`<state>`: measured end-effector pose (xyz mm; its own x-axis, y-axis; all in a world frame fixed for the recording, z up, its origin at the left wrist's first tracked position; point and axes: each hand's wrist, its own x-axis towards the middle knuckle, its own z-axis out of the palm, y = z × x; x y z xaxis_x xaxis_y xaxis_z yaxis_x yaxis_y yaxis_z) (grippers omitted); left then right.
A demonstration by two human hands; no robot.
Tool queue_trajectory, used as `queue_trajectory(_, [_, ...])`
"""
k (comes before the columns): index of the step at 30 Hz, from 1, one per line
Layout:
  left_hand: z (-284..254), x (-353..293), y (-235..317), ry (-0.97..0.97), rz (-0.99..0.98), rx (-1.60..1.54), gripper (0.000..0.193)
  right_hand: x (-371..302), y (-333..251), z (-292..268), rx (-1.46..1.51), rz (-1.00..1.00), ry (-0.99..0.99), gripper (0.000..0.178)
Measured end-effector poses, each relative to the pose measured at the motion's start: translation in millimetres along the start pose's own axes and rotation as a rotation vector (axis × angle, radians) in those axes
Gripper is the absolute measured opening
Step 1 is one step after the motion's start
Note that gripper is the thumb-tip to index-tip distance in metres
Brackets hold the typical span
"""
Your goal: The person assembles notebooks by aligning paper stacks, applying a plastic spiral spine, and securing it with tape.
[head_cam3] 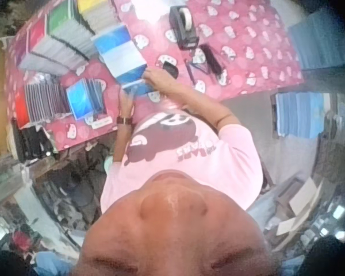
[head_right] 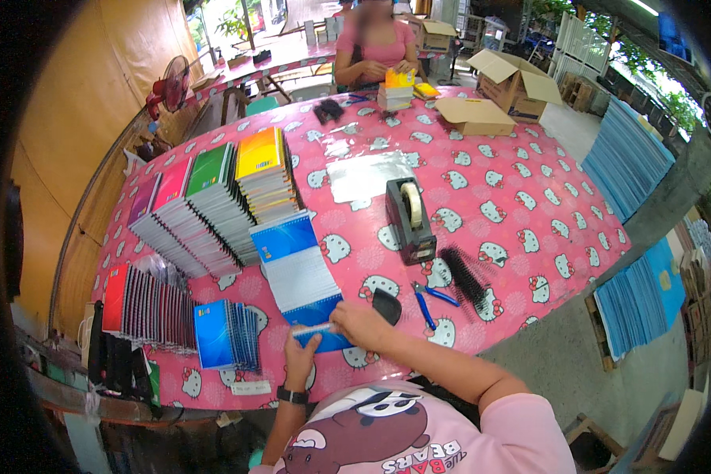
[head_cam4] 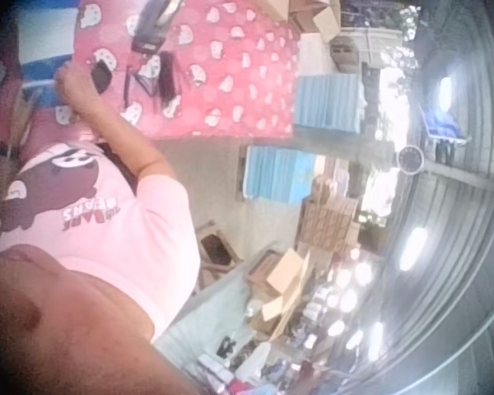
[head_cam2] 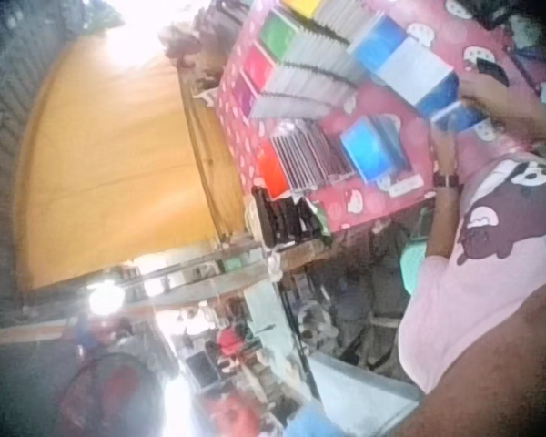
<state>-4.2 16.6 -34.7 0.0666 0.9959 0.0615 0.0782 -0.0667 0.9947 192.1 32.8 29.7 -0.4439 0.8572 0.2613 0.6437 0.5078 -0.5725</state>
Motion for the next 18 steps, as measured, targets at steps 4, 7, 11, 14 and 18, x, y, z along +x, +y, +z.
queue_trajectory(4, [3.3, 24.7, 66.3, 0.006, 0.021, -0.08, 0.03, 12.2, -3.7, -39.3, 0.064, 0.016, 0.034, 0.023])
queue_trajectory(7, [-1.6, 31.8, 98.8, 0.01, -0.005, -0.09, 0.031, 22.5, -25.4, -80.7, 0.18, 0.057, -0.005, 0.023])
queue_trajectory(11, [1.4, 29.1, 131.2, -0.034, 0.007, -0.126, 0.029, 22.7, -37.7, -101.0, 0.323, 0.06, 0.005, 0.022])
queue_trajectory(14, [3.8, 28.0, 131.6, -0.037, 0.01, -0.133, 0.027, 24.8, -39.1, -107.9, 0.271, 0.061, -0.07, 0.019])
queue_trajectory(18, [2.6, 28.7, 122.4, -0.039, -0.043, -0.119, 0.034, 24.5, -39.1, -106.6, 0.174, 0.062, -0.1, 0.017])
